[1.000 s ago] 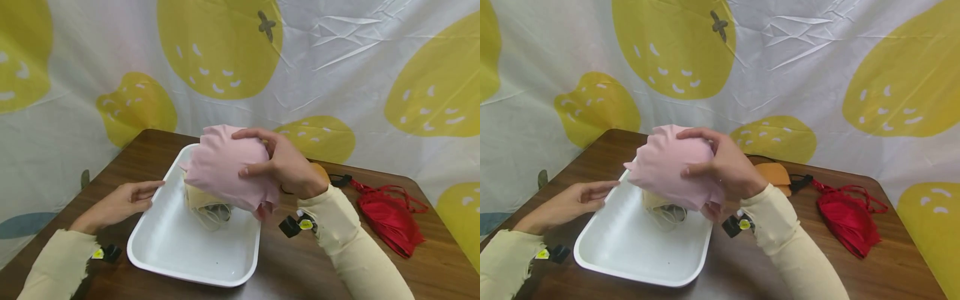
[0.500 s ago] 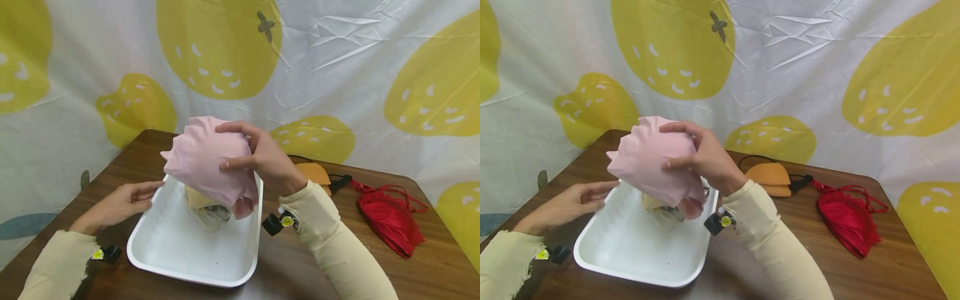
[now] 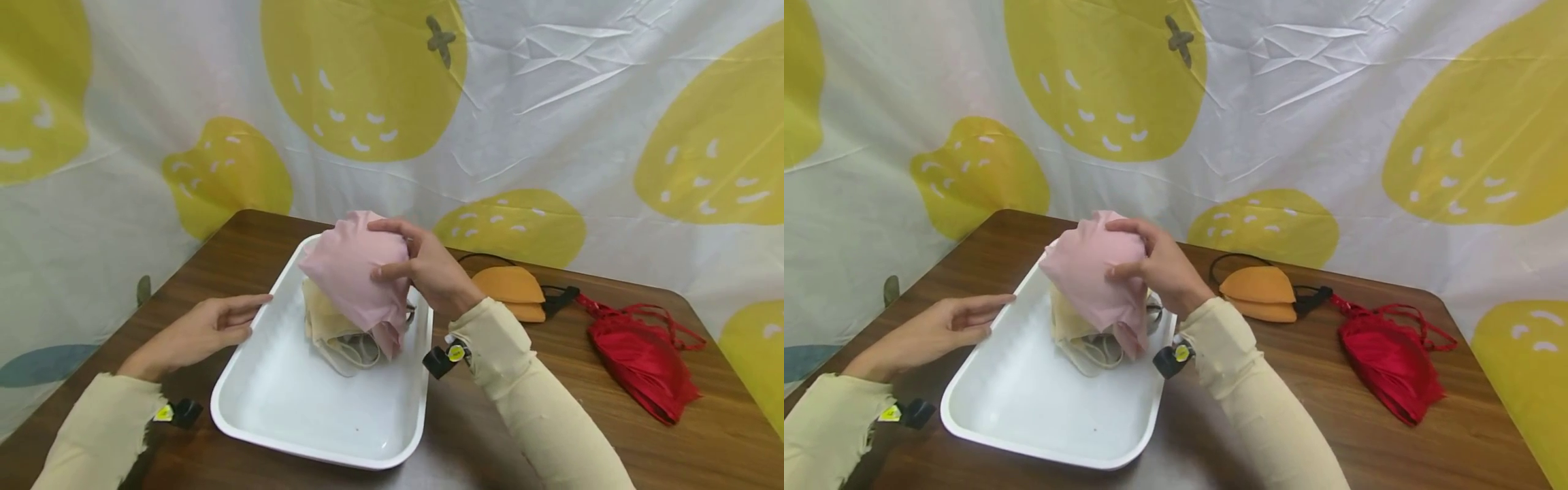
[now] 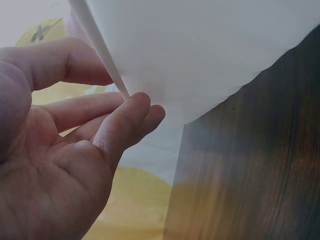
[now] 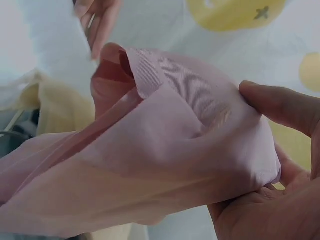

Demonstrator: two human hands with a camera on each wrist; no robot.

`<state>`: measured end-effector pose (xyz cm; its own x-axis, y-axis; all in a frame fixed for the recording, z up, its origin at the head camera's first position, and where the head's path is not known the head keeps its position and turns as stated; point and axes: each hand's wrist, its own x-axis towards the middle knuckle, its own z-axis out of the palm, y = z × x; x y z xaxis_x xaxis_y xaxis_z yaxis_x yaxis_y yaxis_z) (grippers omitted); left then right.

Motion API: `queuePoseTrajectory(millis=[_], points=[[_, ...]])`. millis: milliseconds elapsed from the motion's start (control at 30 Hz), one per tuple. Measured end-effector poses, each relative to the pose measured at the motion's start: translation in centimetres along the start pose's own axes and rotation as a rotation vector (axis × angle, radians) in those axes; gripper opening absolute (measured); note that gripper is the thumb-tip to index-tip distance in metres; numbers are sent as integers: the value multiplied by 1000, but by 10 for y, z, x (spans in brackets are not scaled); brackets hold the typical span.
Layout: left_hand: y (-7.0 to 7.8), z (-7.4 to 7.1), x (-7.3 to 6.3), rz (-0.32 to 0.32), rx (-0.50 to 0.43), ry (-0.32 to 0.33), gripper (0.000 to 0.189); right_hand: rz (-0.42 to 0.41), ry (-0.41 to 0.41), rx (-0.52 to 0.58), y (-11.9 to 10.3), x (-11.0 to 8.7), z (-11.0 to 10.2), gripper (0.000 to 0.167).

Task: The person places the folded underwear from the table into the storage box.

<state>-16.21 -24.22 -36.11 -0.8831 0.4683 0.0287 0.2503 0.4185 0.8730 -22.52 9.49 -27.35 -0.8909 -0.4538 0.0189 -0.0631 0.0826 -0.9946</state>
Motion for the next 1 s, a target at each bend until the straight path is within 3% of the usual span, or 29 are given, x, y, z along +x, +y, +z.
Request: queuePoseTrajectory(millis=[400,600,700,833,1000], points=[[-1,0,1,-3,-47,-4,56,111,9,-67,30,8,-1,67],[-1,0,1,-3,-39,1,55,129,56,-166,39,17,5,68],[-1,0,1,-7,-32,1,55,138,88,-290,42,21,8,68],[-1,1,1,-11,-29,0,56,139,121,-579,42,24,13,65],[-2,0,1,-8,-40,2,56,124,79,-900,37,23,19,64]])
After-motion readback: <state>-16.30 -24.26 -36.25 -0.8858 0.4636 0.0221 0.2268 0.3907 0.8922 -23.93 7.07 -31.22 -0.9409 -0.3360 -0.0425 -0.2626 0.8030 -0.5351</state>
